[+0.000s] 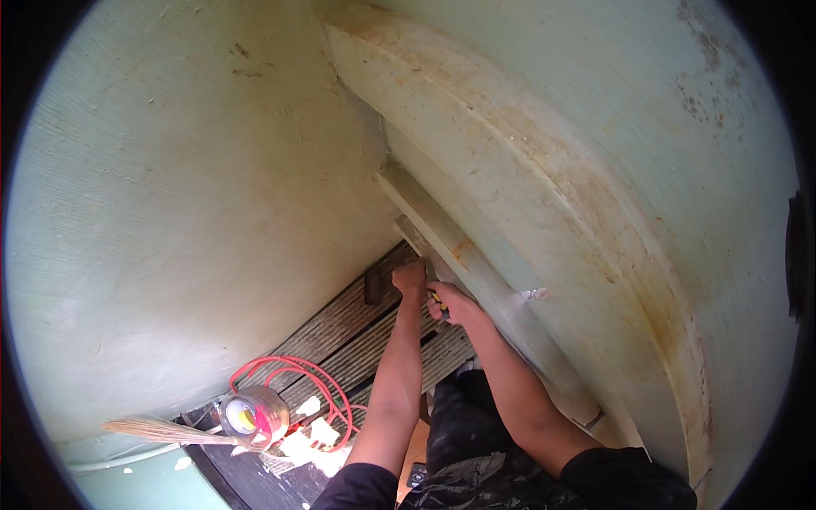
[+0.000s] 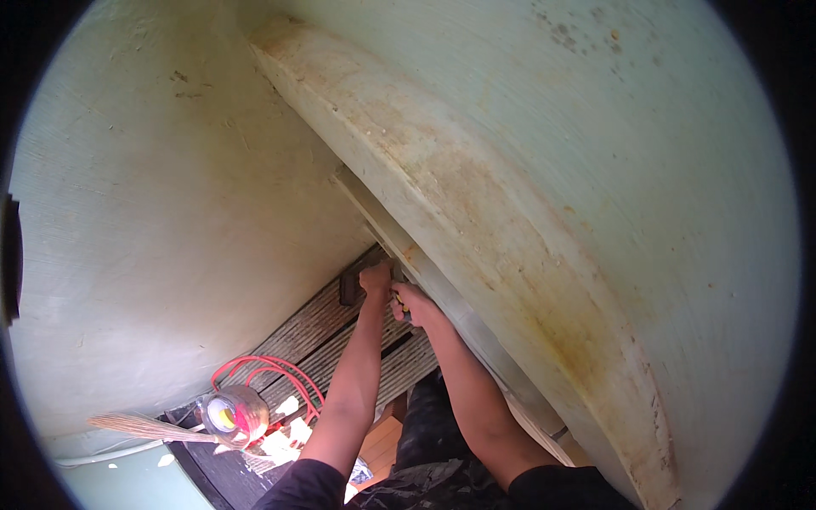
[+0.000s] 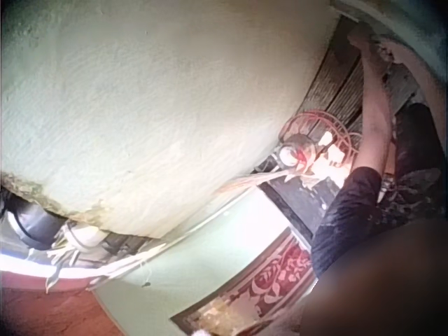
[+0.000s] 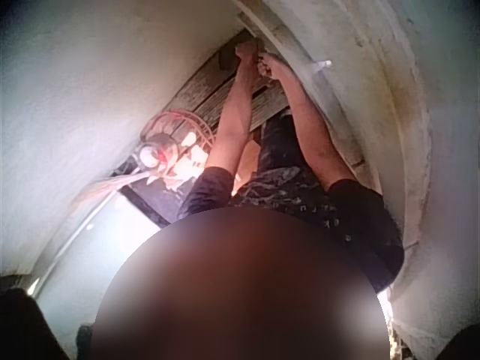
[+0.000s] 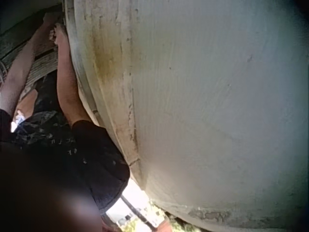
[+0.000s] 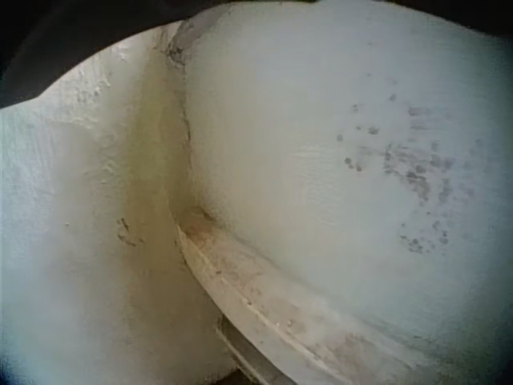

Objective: Scraping and cleaning the interior corner of a large light-colored structure.

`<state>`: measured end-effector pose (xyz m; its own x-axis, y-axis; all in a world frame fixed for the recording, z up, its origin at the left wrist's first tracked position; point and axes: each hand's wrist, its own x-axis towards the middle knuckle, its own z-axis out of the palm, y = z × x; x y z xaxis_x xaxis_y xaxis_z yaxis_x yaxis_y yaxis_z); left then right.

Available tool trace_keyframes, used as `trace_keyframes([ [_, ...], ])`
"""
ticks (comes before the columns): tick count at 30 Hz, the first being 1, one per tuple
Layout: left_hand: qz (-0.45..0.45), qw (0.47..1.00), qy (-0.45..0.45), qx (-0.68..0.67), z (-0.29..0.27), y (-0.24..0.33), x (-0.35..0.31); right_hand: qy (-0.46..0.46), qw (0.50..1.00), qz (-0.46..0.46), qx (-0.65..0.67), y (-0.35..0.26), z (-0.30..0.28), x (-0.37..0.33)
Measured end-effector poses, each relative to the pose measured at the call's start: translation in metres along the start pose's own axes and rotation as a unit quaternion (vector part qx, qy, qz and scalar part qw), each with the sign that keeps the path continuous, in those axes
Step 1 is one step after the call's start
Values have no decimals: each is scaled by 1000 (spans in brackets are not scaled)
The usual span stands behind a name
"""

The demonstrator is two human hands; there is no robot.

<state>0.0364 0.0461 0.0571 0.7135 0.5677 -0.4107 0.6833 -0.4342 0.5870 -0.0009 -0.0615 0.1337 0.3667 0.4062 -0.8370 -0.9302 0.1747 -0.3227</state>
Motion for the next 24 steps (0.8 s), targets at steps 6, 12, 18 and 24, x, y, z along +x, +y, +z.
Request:
trace_keyframes([
  [6, 37, 997, 53, -30, 11, -3, 15, -24, 999, 9, 24, -15, 3, 9],
  [12, 87, 994, 67, 8, 36, -23, 2, 33, 999, -5, 18, 12, -7, -9],
  [18, 233, 969, -6, 88, 24, -29, 25, 8, 996, -27, 85, 7, 7, -2],
  [24, 206, 976, 34, -68, 22, -8, -11, 311, 756, -298, -492, 52, -26, 14],
])
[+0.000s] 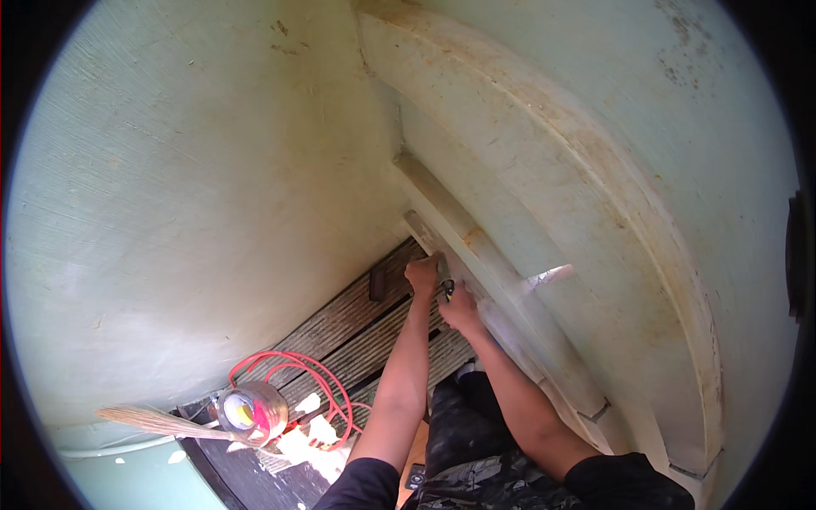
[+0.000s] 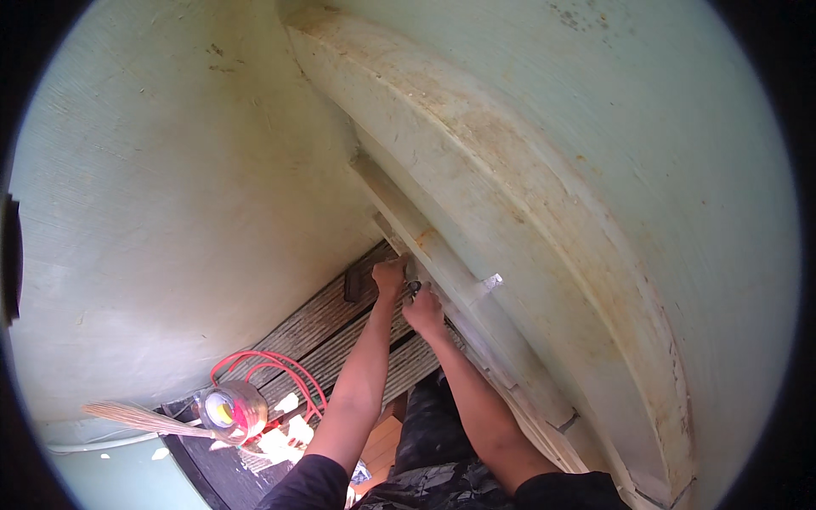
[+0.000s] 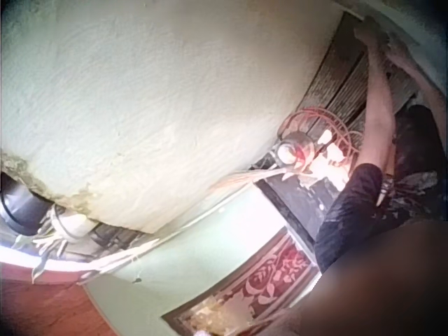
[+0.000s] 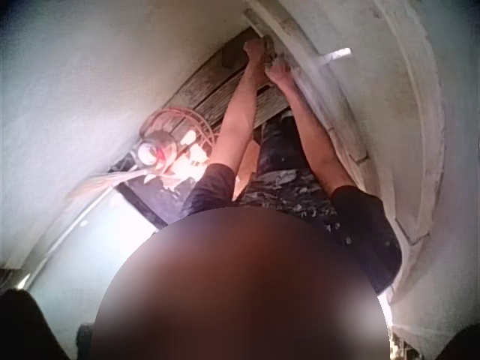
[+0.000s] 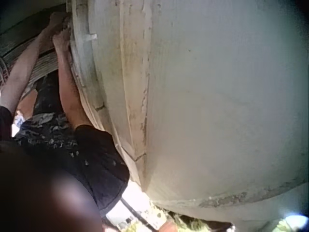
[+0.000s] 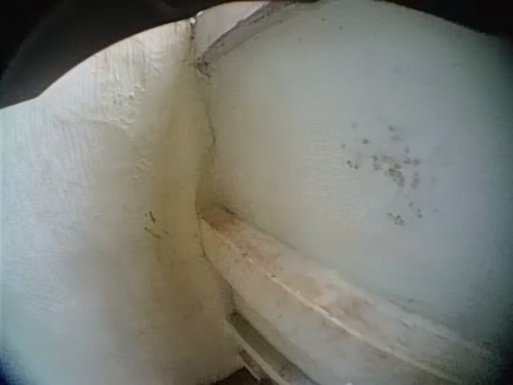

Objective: Scraping and cleaning the interior corner of a large light-colored structure.

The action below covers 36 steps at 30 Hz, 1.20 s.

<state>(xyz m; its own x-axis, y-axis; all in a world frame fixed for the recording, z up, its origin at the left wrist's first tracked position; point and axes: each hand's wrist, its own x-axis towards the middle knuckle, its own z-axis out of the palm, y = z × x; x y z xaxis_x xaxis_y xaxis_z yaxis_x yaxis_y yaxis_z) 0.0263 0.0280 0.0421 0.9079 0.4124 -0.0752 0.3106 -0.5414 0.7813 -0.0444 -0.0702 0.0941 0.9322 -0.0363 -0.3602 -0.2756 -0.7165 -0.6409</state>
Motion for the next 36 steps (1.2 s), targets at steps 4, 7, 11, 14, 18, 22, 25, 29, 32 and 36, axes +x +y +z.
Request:
trace_keyframes([
  [4, 23, 999, 41, -1, -6, -13, -7, 85, 954, -148, -246, -39, -16, -28],
  [7, -83, 994, 12, -64, -6, -17, -9, -37, 960, -122, -249, -35, -22, -11],
  [11, -221, 931, -3, -290, -14, -20, -29, -40, 954, -133, -268, -46, -24, 24],
  [14, -245, 927, -10, -284, -28, -7, -60, -41, 949, -105, -294, -44, -20, 31],
  [18, -290, 886, -64, -356, -33, -29, -96, -71, 961, -115, -241, -33, -33, 14],
  [22, -284, 905, -74, -308, -26, -37, -130, -92, 950, -109, -278, -43, -28, 25],
  [25, -296, 894, -79, -327, -18, -48, -154, -90, 953, -169, -234, -69, -26, 30],
  [29, -300, 889, -126, -323, -17, -20, -169, -137, 899, -143, -391, 35, 13, 28],
  [32, -308, 892, -116, -311, -40, -31, -186, -86, 949, -122, -277, 18, 7, -15],
  [36, -305, 895, -105, -308, -55, -40, -203, -68, 956, -110, -263, -17, -22, -35],
])
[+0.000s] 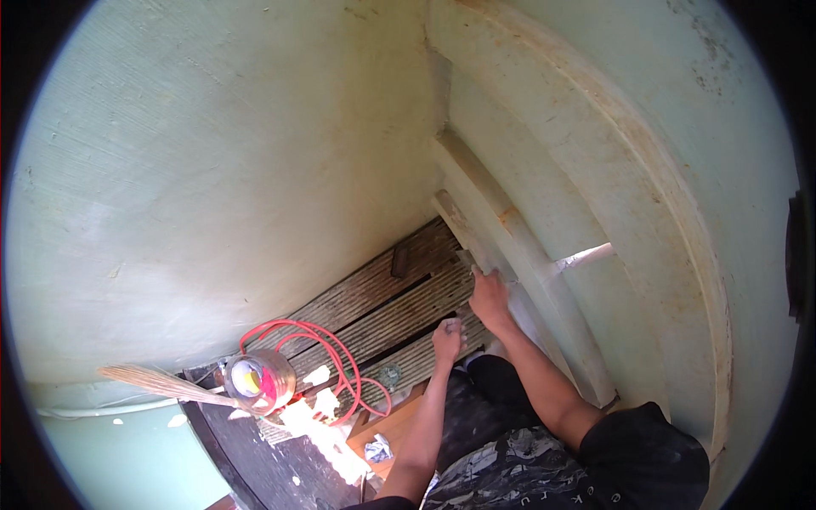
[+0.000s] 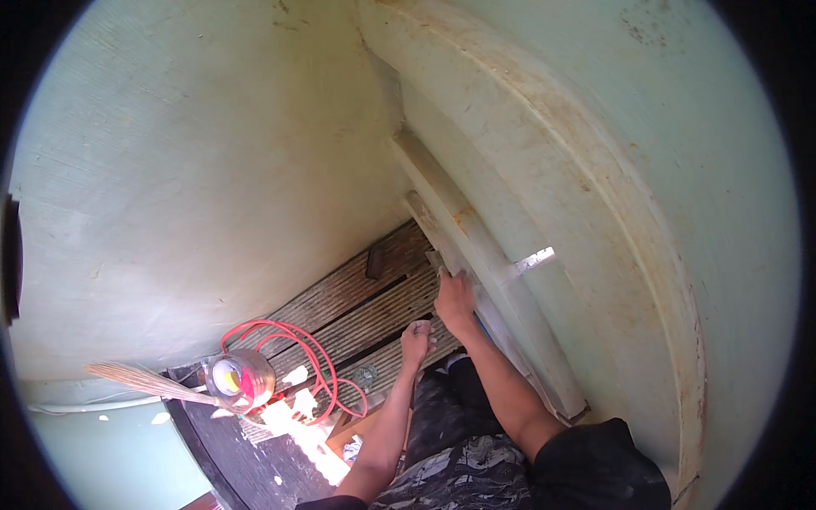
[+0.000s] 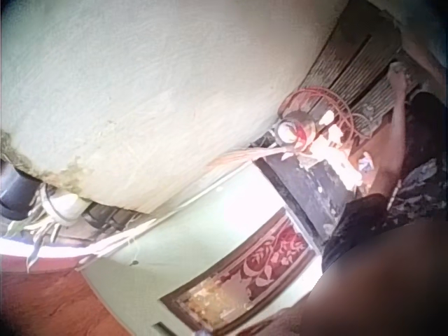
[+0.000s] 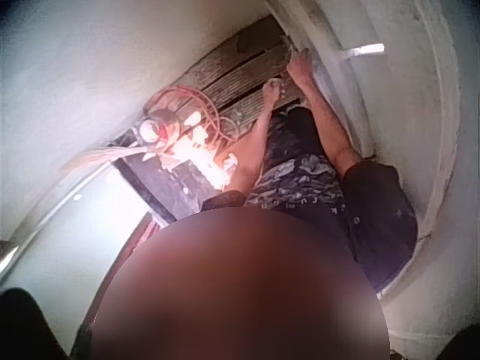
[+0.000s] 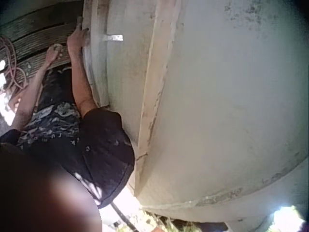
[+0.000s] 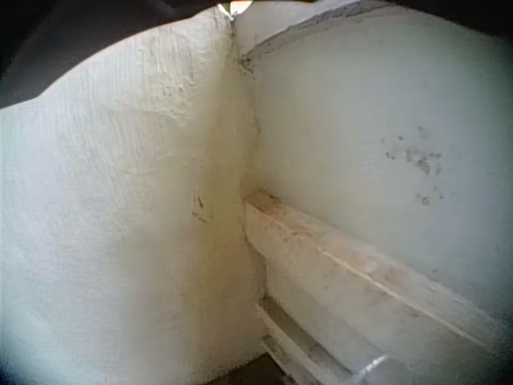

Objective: Scraping and cleaning the interior corner of a large light-colored structure.

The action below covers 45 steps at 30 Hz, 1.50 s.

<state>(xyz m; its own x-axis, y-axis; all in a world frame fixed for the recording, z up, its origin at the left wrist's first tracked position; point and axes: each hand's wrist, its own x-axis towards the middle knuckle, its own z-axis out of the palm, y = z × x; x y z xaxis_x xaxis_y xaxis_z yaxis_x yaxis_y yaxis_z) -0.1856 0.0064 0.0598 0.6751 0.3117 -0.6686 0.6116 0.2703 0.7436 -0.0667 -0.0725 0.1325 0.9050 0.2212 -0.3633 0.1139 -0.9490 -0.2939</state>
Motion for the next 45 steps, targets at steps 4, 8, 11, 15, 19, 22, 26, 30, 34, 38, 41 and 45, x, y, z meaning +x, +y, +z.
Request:
trace_keyframes([
  [4, -3, 1000, 28, -7, -20, -14, -6, 69, 996, -48, -39, -10, -8, 13],
  [8, -6, 999, 31, -7, -33, -25, -18, 65, 998, -21, -18, -22, -9, 20],
  [11, -10, 999, 38, -25, -37, -29, -22, 68, 997, -26, -30, -25, -6, 42],
  [15, -13, 998, 42, -35, -37, -28, -21, 87, 995, -24, -50, -37, -9, 78],
  [19, -6, 998, 47, -49, -38, -28, -22, 43, 997, -34, -59, -41, -20, 73],
  [22, -12, 998, 39, -54, -33, -22, -24, 42, 995, -48, -77, -36, -14, 84],
  [26, -6, 998, 37, -49, -35, -19, -22, 81, 992, -60, -79, -41, -20, 92],
  [30, -18, 998, 44, -42, -40, -21, -24, 6, 994, -63, -86, -41, -30, 74],
  [34, -15, 998, 29, -47, -38, -21, -25, 52, 992, -73, -92, -44, -29, 93],
  [38, -8, 999, 33, -28, -39, -18, -24, 15, 995, -50, -88, -45, -31, 98],
  [41, -5, 999, 30, -30, -43, -23, -27, -17, 994, -55, -97, -42, -23, 91],
  [45, 9, 1000, 15, -2, -38, -24, -26, 40, 994, -48, -91, -27, -21, 131],
])
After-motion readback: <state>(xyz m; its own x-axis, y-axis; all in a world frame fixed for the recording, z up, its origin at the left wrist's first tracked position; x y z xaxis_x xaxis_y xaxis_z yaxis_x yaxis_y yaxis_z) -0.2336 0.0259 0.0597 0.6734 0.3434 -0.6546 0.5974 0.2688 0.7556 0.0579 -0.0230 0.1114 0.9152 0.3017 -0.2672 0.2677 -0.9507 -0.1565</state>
